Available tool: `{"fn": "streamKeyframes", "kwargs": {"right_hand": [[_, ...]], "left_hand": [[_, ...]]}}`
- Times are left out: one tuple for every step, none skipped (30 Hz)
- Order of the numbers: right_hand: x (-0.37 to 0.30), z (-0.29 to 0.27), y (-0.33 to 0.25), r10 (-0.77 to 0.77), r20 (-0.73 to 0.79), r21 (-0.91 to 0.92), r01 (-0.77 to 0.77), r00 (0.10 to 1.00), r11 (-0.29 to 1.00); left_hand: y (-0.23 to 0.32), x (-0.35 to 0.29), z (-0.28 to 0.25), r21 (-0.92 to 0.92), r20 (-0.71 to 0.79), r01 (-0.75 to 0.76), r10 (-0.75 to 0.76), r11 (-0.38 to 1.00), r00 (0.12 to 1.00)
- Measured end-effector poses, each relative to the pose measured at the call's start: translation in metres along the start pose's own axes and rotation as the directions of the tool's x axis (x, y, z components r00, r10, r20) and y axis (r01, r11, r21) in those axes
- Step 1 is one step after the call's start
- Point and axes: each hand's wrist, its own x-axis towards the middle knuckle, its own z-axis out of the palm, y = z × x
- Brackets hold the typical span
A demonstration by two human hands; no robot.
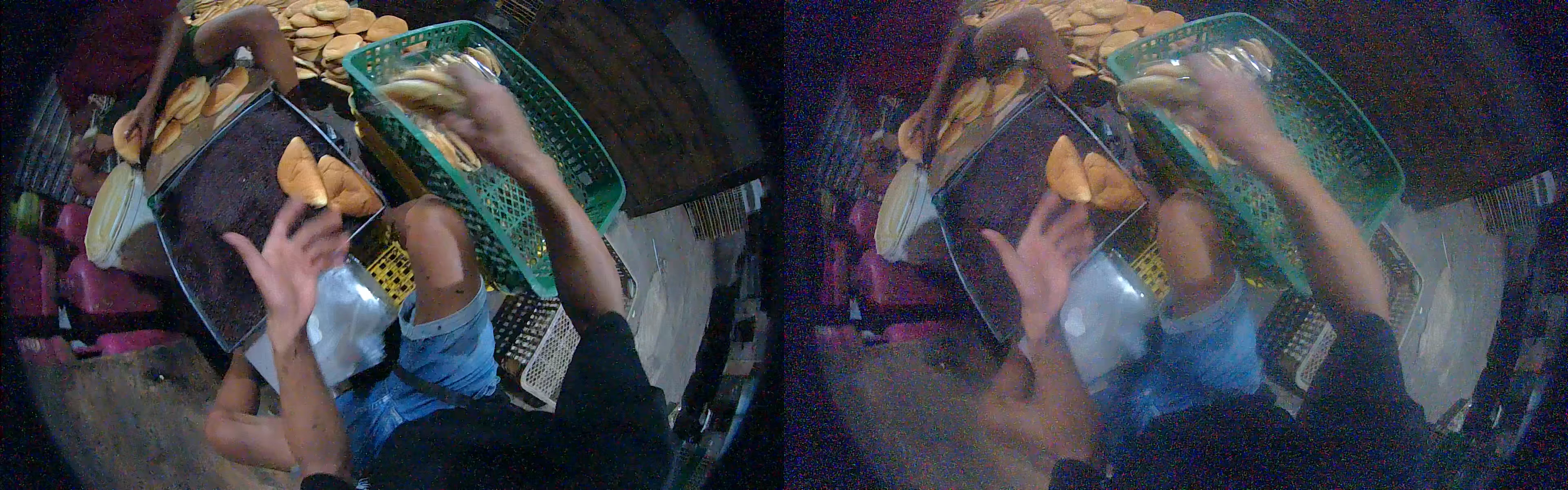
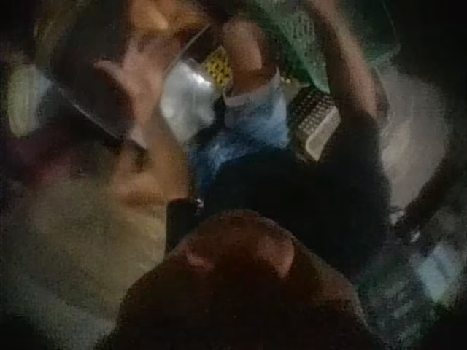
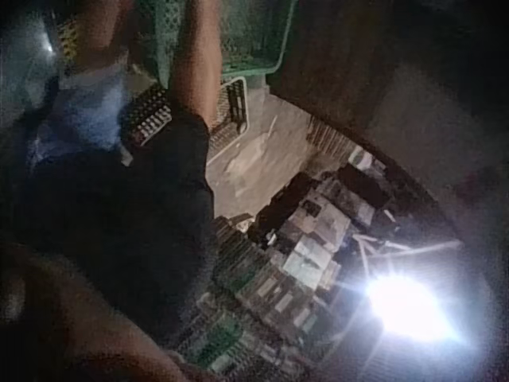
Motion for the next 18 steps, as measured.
{"fn": "streamKeyframes", "kwargs": {"right_hand": [[-0.008, -0.006, 0.027, 0.127, 0.018, -0.035, -0.126, 0.992, 0.991], [-0.012, -0.004, 0.047, 0.254, 0.011, -0.182, -0.248, 0.967, 0.951], [-0.02, -0.002, 0.074, 0.393, 0.035, -0.277, -0.369, 0.919, 0.887], [-0.02, 0.006, 0.103, 0.515, 0.046, -0.355, -0.468, 0.856, 0.81], [-0.023, 0.022, 0.142, 0.568, 0.128, -0.246, -0.528, 0.813, 0.812], [-0.029, 0.041, 0.19, 0.609, 0.215, -0.138, -0.593, 0.764, 0.793], [-0.027, 0.054, 0.198, 0.544, 0.215, -0.047, -0.548, 0.811, 0.835], [-0.03, 0.06, 0.209, 0.487, 0.205, 0.033, -0.504, 0.849, 0.863], [-0.02, 0.065, 0.197, 0.327, 0.075, 0.066, -0.332, 0.942, 0.941], [-0.006, 0.065, 0.182, 0.151, -0.061, 0.069, -0.147, 0.987, 0.987], [0.014, 0.062, 0.127, 0.229, 0.059, 0.075, -0.233, 0.972, 0.97], [0.02, 0.06, 0.062, 0.307, 0.173, 0.064, -0.322, 0.936, 0.945], [0.009, 0.077, 0.025, 0.137, 0.098, 0.209, -0.155, 0.986, 0.966], [-0.005, 0.077, -0.029, 0.061, 0.388, 0.386, -0.222, 0.919, 0.895], [-0.014, 0.055, -0.083, -0.016, 0.632, 0.156, -0.107, 0.775, 0.982], [-0.038, 0.058, -0.102, -0.161, 0.652, 0.22, 0.018, 0.741, 0.975], [-0.042, 0.046, -0.129, -0.158, 0.772, 0.209, -0.011, 0.615, 0.978], [-0.071, 0.083, -0.116, -0.212, 0.668, 0.371, -0.072, 0.713, 0.926]], "left_hand": [[-0.008, -0.011, -0.024, 0.336, -0.155, 0.12, -0.071, 0.934, 0.985], [-0.013, -0.03, -0.047, 0.708, -0.292, 0.323, -0.156, 0.628, 0.944], [-0.023, -0.038, -0.059, 0.887, -0.386, 0.434, -0.266, 0.154, 0.883], [-0.03, -0.052, -0.058, 0.878, -0.458, 0.477, -0.319, -0.021, 0.83], [-0.037, -0.064, -0.061, 0.852, -0.523, 0.487, -0.355, -0.193, 0.775], [-0.048, -0.068, -0.073, 0.871, -0.491, 0.455, -0.333, -0.184, 0.805], [-0.06, -0.073, -0.094, 0.876, -0.482, 0.449, -0.295, -0.176, 0.825], [-0.067, -0.075, -0.106, 0.887, -0.461, 0.431, -0.268, -0.167, 0.846], [-0.065, -0.074, -0.104, 0.881, -0.471, 0.461, -0.284, -0.106, 0.835], [-0.063, -0.07, -0.099, 0.872, -0.475, 0.487, -0.303, -0.042, 0.826], [-0.058, -0.077, -0.098, 0.846, -0.501, 0.533, -0.307, 0.022, 0.809], [-0.055, -0.082, -0.1, 0.842, -0.487, 0.534, -0.317, 0.079, 0.814], [-0.052, -0.084, -0.101, 0.847, -0.453, 0.515, -0.328, 0.131, 0.829], [-0.048, -0.088, -0.104, 0.845, -0.423, 0.499, -0.332, 0.192, 0.843], [-0.044, -0.093, -0.1, 0.835, -0.386, 0.454, -0.258, 0.311, 0.886], [-0.04, -0.096, -0.084, 0.822, -0.338, 0.385, -0.185, 0.42, 0.923], [-0.037, -0.102, -0.07, 0.791, -0.311, 0.317, -0.103, 0.524, 0.945], [-0.038, -0.093, -0.05, 0.753, -0.273, 0.216, -0.003, 0.621, 0.962]]}}
